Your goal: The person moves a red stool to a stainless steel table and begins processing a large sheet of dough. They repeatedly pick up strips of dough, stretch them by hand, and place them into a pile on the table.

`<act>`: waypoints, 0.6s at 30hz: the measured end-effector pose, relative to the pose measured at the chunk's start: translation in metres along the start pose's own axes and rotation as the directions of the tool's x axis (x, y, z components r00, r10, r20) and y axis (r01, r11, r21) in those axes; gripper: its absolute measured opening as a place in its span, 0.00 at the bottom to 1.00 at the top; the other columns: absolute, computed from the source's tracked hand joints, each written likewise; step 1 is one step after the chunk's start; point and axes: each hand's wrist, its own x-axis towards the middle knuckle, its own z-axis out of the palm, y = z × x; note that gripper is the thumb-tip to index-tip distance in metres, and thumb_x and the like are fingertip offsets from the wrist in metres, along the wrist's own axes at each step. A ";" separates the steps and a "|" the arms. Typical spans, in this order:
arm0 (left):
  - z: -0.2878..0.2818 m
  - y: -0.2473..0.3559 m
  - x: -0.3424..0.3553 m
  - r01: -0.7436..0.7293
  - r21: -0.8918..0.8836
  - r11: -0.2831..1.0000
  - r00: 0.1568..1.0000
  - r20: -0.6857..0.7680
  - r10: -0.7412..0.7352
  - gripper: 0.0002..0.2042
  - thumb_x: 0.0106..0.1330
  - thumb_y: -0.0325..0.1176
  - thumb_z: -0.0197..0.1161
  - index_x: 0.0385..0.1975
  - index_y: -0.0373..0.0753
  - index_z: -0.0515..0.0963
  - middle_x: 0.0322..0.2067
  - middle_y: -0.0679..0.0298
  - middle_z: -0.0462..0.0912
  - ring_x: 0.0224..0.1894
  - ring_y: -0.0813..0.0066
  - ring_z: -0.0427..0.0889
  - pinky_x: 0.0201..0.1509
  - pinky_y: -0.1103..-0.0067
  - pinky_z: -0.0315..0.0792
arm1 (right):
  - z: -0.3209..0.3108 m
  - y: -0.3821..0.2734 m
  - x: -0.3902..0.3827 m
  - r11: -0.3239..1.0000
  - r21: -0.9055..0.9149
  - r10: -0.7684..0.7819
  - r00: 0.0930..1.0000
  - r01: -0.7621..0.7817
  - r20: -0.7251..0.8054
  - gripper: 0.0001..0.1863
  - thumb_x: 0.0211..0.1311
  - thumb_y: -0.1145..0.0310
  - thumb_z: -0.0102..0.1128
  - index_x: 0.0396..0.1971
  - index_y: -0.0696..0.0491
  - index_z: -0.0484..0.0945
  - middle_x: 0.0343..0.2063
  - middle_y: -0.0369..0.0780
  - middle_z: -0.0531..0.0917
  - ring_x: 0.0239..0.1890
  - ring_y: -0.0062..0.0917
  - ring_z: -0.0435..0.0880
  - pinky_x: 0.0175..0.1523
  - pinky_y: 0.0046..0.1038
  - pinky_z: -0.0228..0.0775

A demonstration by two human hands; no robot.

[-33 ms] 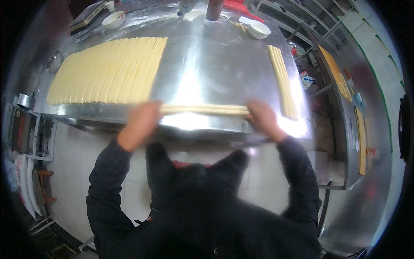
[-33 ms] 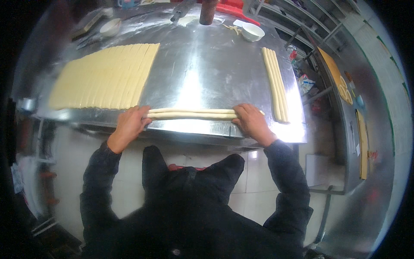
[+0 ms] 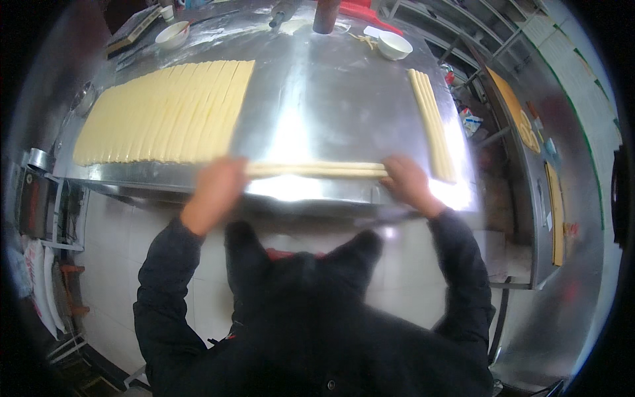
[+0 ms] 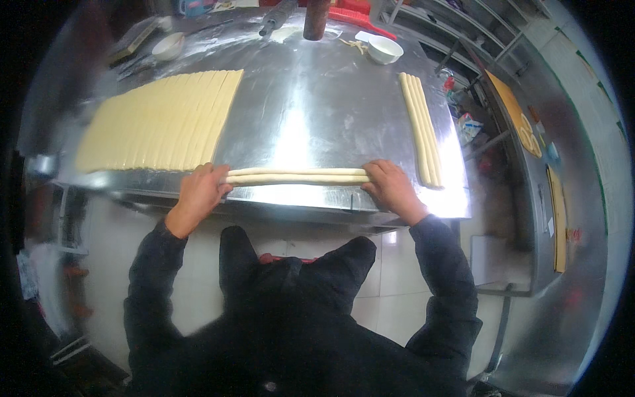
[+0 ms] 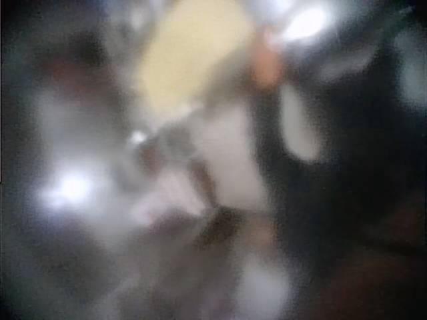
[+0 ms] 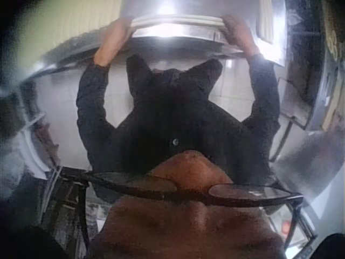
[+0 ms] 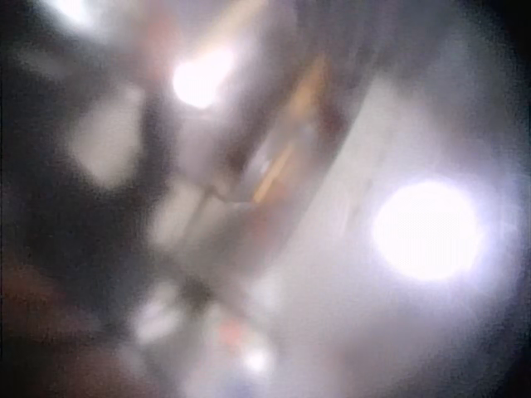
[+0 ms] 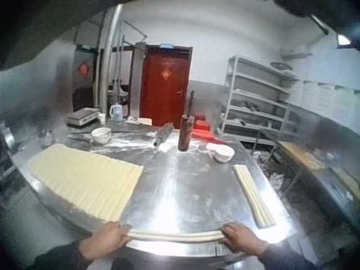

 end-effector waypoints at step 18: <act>-0.002 -0.026 -0.017 0.065 -0.392 0.918 0.778 -0.556 -0.293 0.14 0.69 0.39 0.68 0.41 0.31 0.83 0.35 0.51 0.86 0.40 0.52 0.85 0.44 0.64 0.76 | -0.004 -0.068 0.163 0.992 0.102 -0.079 0.996 0.075 0.039 0.28 0.71 0.54 0.62 0.62 0.58 0.76 0.59 0.53 0.80 0.61 0.49 0.79 0.63 0.44 0.72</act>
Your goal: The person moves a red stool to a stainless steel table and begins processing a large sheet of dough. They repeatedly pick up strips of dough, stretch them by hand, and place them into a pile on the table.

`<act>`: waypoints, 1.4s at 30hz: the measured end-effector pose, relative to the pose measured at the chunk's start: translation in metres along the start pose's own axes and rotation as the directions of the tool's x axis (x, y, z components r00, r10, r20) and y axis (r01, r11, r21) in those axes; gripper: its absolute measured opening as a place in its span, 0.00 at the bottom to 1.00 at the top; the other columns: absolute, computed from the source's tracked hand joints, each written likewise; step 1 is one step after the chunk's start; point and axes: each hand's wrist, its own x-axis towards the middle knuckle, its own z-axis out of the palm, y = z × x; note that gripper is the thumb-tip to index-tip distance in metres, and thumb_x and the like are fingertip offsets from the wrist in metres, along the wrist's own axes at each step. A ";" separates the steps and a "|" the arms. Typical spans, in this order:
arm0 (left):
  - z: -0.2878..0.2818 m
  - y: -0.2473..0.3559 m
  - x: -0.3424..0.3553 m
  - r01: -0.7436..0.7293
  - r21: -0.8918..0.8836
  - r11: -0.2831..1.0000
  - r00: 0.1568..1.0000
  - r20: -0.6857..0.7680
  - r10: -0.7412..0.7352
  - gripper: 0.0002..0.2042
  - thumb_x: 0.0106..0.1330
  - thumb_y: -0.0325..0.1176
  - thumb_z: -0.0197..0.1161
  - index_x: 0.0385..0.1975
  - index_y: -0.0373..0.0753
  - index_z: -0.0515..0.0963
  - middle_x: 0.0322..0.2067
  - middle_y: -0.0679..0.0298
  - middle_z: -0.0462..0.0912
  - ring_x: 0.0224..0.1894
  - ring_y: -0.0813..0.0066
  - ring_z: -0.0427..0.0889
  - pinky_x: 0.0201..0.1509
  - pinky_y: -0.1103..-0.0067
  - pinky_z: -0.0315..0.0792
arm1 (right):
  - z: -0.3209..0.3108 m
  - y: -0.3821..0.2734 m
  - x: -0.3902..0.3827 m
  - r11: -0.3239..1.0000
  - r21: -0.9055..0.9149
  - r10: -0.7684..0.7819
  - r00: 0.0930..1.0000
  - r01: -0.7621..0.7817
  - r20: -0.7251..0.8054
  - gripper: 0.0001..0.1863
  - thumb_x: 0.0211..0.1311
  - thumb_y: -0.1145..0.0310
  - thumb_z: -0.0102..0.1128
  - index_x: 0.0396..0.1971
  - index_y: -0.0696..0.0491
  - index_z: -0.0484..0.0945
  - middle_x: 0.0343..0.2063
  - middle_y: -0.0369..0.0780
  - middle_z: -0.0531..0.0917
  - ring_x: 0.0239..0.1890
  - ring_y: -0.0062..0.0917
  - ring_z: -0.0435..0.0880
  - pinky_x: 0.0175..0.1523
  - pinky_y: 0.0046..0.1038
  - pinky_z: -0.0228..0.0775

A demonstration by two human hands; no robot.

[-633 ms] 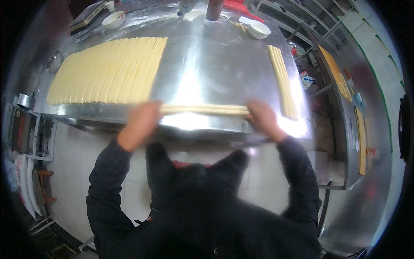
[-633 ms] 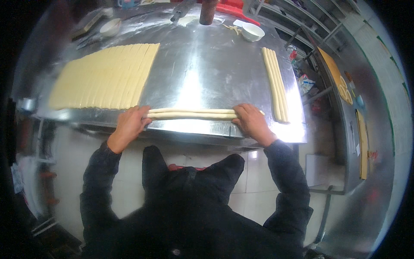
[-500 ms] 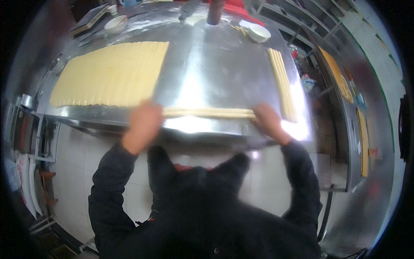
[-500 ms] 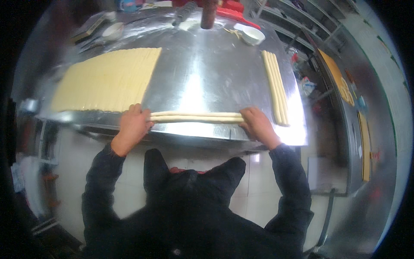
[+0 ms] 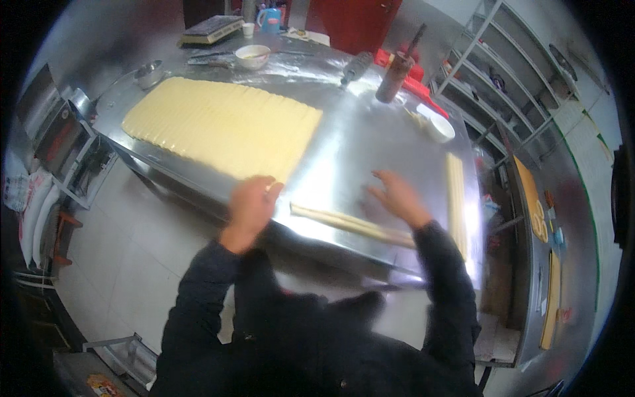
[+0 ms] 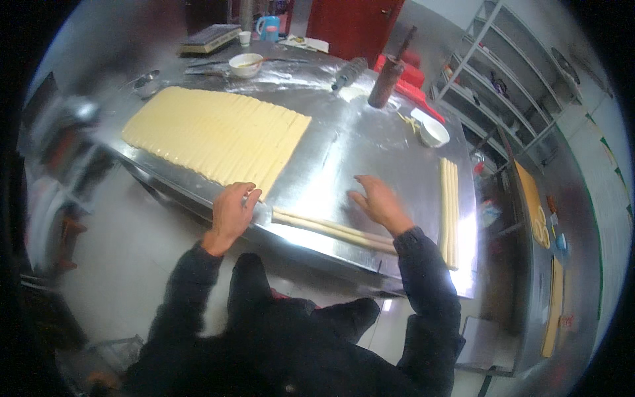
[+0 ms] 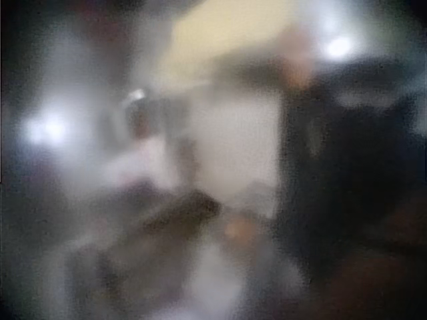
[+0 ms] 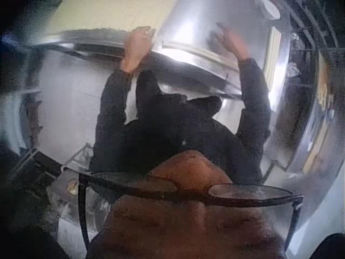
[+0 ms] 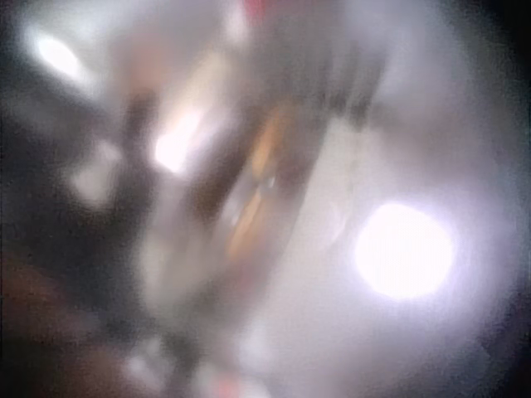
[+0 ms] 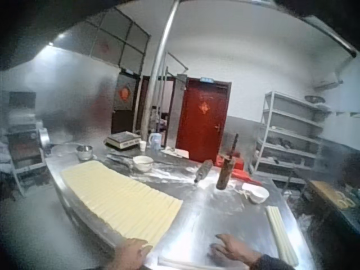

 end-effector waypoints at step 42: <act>0.051 -0.065 -0.001 0.022 -0.311 0.950 0.906 -0.395 -0.150 0.13 0.73 0.38 0.62 0.32 0.33 0.81 0.19 0.63 0.75 0.22 0.77 0.72 0.28 0.76 0.66 | 0.069 -0.065 0.229 0.890 0.440 -0.053 0.985 0.122 -0.166 0.20 0.63 0.64 0.60 0.48 0.65 0.80 0.42 0.55 0.87 0.46 0.44 0.87 0.54 0.39 0.76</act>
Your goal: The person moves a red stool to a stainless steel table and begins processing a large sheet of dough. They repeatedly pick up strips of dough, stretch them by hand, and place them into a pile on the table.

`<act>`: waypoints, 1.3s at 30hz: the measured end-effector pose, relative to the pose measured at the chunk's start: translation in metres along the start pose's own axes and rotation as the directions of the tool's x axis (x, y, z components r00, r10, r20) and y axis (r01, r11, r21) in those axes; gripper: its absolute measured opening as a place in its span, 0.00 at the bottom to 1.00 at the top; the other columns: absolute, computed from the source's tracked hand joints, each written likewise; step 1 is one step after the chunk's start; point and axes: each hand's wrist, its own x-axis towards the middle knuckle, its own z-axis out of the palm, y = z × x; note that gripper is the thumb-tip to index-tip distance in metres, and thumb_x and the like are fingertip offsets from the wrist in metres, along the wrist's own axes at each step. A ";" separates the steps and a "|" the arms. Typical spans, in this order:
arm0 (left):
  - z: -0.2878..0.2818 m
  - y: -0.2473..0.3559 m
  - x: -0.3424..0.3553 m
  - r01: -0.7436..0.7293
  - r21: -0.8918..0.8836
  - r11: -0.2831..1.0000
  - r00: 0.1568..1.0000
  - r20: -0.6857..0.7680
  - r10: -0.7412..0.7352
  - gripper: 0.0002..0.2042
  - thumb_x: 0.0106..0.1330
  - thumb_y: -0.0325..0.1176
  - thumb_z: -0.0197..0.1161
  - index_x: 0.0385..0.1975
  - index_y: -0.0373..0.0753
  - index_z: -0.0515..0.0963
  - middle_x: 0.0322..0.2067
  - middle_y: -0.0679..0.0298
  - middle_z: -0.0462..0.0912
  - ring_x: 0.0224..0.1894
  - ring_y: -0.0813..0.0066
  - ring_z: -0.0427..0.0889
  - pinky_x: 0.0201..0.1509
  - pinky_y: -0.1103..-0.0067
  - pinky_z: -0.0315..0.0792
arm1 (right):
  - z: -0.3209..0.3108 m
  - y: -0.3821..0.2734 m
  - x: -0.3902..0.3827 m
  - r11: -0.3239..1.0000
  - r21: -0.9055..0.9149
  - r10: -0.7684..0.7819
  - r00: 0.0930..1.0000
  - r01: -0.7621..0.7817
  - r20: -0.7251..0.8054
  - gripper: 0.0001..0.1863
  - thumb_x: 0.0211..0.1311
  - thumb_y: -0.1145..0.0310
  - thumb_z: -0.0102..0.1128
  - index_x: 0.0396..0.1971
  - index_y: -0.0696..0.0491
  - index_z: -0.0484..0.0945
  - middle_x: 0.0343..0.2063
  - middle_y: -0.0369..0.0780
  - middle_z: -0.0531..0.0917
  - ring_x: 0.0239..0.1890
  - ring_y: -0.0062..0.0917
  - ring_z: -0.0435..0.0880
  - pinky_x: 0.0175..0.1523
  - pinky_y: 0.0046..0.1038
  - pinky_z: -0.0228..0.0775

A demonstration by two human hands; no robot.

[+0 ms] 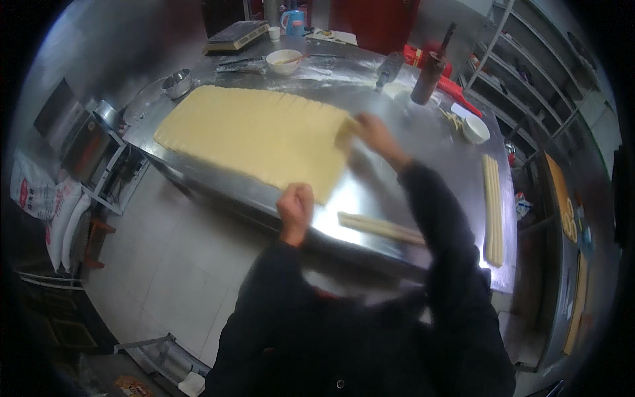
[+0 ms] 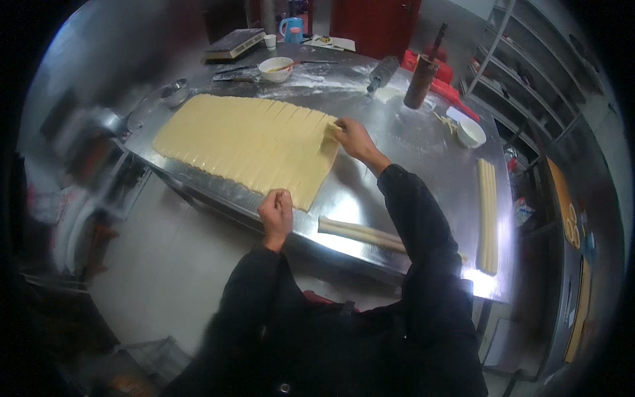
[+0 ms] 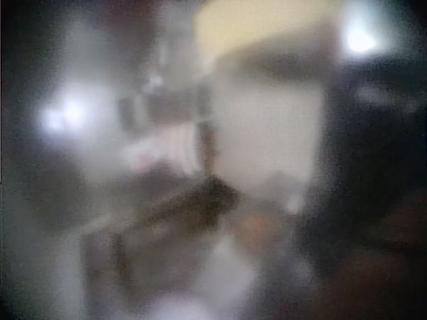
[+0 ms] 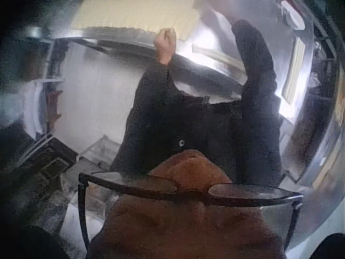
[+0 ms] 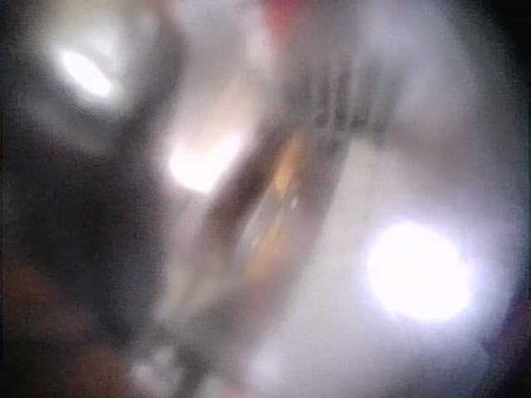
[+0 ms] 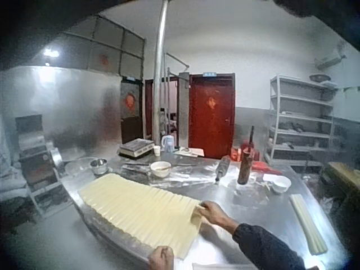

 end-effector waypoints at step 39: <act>0.159 0.074 0.134 -0.427 0.230 0.874 -0.040 0.961 -0.273 0.23 0.67 0.50 0.66 0.46 0.33 0.84 0.39 0.56 0.86 0.39 0.66 0.83 0.46 0.70 0.76 | -0.199 0.040 -0.287 0.615 0.628 0.687 0.716 -0.477 -0.128 0.13 0.71 0.67 0.60 0.48 0.59 0.80 0.42 0.39 0.84 0.46 0.24 0.86 0.52 0.29 0.82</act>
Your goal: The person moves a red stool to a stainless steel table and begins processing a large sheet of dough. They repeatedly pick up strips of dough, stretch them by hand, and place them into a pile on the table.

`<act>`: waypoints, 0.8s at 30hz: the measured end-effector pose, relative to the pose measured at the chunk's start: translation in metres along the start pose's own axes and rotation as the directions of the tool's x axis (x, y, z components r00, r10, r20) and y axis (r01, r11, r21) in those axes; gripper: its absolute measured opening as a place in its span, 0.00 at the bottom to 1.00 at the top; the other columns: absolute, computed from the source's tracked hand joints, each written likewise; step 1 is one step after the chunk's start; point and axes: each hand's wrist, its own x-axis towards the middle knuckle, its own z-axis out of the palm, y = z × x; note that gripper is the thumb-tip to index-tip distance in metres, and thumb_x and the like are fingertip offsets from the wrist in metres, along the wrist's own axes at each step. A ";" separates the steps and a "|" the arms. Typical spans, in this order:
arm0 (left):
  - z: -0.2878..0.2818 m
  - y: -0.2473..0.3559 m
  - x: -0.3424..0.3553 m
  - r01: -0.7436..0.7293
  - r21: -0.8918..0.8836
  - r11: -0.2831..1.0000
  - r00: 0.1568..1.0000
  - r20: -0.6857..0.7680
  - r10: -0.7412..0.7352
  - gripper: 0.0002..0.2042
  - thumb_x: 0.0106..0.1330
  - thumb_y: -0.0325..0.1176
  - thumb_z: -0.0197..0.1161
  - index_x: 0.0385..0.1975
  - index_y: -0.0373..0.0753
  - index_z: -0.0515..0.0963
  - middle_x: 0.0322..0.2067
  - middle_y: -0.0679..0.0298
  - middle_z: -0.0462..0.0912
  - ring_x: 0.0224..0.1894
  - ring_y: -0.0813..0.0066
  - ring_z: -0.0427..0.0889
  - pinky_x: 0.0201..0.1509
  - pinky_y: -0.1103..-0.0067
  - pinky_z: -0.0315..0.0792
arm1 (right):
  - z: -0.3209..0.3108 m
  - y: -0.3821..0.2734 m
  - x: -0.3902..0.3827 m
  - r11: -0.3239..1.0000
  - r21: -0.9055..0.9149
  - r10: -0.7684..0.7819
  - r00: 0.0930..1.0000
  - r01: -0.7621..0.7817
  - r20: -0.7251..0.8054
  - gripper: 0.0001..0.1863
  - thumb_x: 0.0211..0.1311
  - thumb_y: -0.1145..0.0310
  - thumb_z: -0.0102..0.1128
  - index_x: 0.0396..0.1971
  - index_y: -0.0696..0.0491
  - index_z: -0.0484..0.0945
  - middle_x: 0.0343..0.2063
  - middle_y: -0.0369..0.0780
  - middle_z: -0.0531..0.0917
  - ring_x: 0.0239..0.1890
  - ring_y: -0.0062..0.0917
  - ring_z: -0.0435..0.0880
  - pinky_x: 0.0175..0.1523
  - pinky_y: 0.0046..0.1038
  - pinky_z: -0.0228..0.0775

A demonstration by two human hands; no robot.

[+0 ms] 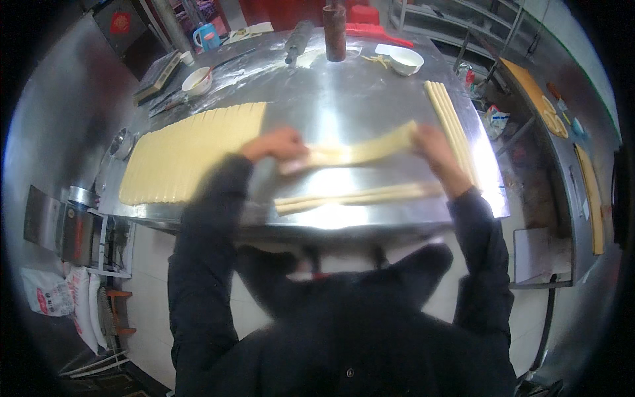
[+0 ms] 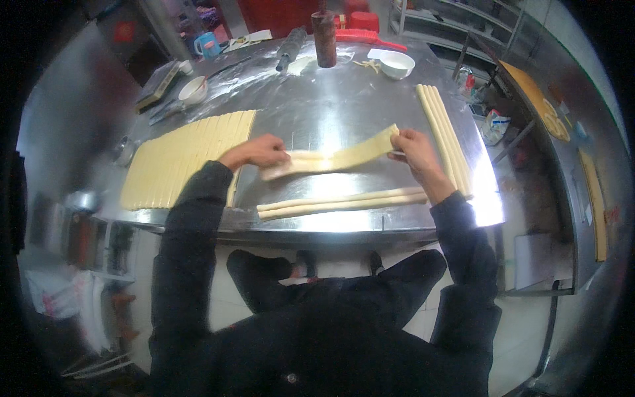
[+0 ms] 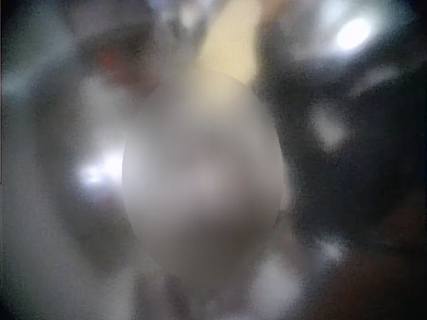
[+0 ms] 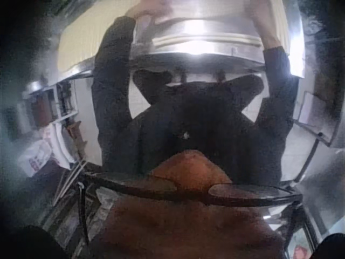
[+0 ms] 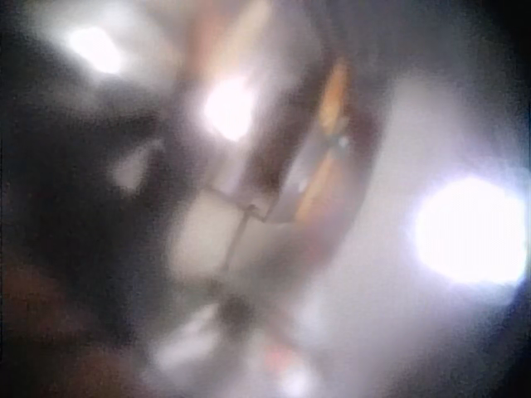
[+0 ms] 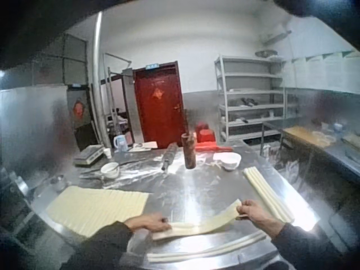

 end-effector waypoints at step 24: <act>0.102 -0.003 -0.048 -0.132 0.281 0.951 0.724 -0.627 0.285 0.10 0.59 0.22 0.64 0.41 0.33 0.77 0.42 0.51 0.78 0.48 0.47 0.78 0.52 0.61 0.74 | 0.209 0.038 0.042 0.209 -0.503 -0.475 0.537 0.838 0.697 0.19 0.57 0.65 0.72 0.45 0.58 0.77 0.45 0.49 0.81 0.50 0.47 0.79 0.57 0.44 0.71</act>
